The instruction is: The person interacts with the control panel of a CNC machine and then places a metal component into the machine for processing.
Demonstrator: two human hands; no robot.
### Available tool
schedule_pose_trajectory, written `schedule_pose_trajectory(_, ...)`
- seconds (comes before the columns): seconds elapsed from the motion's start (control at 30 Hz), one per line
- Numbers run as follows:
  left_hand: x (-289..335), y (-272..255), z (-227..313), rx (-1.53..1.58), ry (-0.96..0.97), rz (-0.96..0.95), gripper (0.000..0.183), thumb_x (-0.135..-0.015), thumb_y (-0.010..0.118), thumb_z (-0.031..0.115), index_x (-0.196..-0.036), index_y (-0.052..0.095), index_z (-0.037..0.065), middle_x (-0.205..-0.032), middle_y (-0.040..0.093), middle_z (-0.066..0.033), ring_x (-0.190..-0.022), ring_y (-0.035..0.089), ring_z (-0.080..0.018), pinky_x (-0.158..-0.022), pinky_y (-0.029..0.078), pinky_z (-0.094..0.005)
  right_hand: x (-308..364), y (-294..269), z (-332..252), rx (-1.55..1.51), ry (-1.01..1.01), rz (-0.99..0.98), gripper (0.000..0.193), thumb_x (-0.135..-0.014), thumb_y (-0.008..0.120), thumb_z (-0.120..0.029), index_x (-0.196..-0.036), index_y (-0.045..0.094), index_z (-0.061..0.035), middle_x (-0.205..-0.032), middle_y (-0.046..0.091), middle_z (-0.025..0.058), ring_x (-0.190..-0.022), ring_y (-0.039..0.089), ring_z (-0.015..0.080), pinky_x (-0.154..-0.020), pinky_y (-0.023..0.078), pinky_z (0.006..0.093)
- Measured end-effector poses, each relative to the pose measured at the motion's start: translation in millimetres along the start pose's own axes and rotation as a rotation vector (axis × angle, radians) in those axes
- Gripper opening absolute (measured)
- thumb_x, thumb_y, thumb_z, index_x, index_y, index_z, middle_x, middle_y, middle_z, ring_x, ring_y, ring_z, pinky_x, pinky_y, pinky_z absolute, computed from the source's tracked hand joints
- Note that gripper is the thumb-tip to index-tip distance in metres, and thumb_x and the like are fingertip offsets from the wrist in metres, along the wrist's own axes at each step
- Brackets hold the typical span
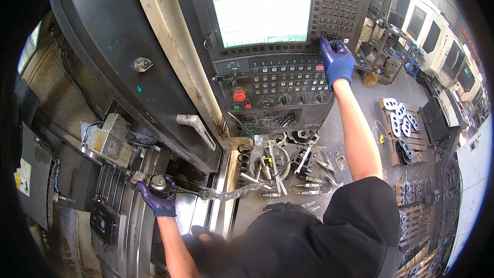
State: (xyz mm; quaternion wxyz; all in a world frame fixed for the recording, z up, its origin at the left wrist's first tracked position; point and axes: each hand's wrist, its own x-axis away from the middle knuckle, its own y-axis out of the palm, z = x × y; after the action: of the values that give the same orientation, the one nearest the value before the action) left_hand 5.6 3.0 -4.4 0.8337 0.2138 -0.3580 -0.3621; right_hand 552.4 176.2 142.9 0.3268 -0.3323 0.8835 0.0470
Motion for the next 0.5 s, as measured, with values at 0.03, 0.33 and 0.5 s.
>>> schedule_pose_trajectory(0.03, 1.7, 1.3, 0.2, -0.010, 0.010, -0.003, 0.060, -0.086, 0.050, 0.068, -0.110, 0.061, 0.015, -0.093, 0.066, -0.0084, -0.077, 0.063, -0.0251, -0.067, 0.051, -0.0406, 0.5, 0.3, -0.5, 0.001, 0.006, 0.005, 0.033, -0.085, 0.072, -0.030, -0.087, 0.070, 0.0023, -0.073, 0.070, 0.0101, -0.064, 0.059, 0.0135, -0.065, 0.047, 0.0309)
schedule_pose_trajectory(0.33, -4.3, -1.6, -1.0, 0.012, 0.003, -0.014, 0.061, -0.087, 0.048, 0.070, -0.108, 0.061, 0.014, -0.089, 0.066, -0.0090, -0.074, 0.063, -0.0259, -0.065, 0.051, -0.0396, -3.3, 1.3, 6.1, -0.012, 0.031, -0.021, 0.032, -0.086, 0.072, -0.028, -0.089, 0.069, 0.0035, -0.075, 0.070, 0.0092, -0.066, 0.059, 0.0127, -0.065, 0.046, 0.0292)
schedule_pose_trajectory(0.5, -4.4, -2.4, -1.1, 0.013, 0.012, -0.027, 0.063, -0.086, 0.048, 0.070, -0.109, 0.061, 0.013, -0.089, 0.066, -0.0091, -0.074, 0.063, -0.0258, -0.065, 0.051, -0.0397, -4.1, 1.2, 5.5, 0.028, 0.052, -0.042, 0.027, -0.088, 0.072, -0.023, -0.092, 0.070, 0.0041, -0.077, 0.068, 0.0029, -0.067, 0.057, 0.0084, -0.063, 0.045, 0.0255)
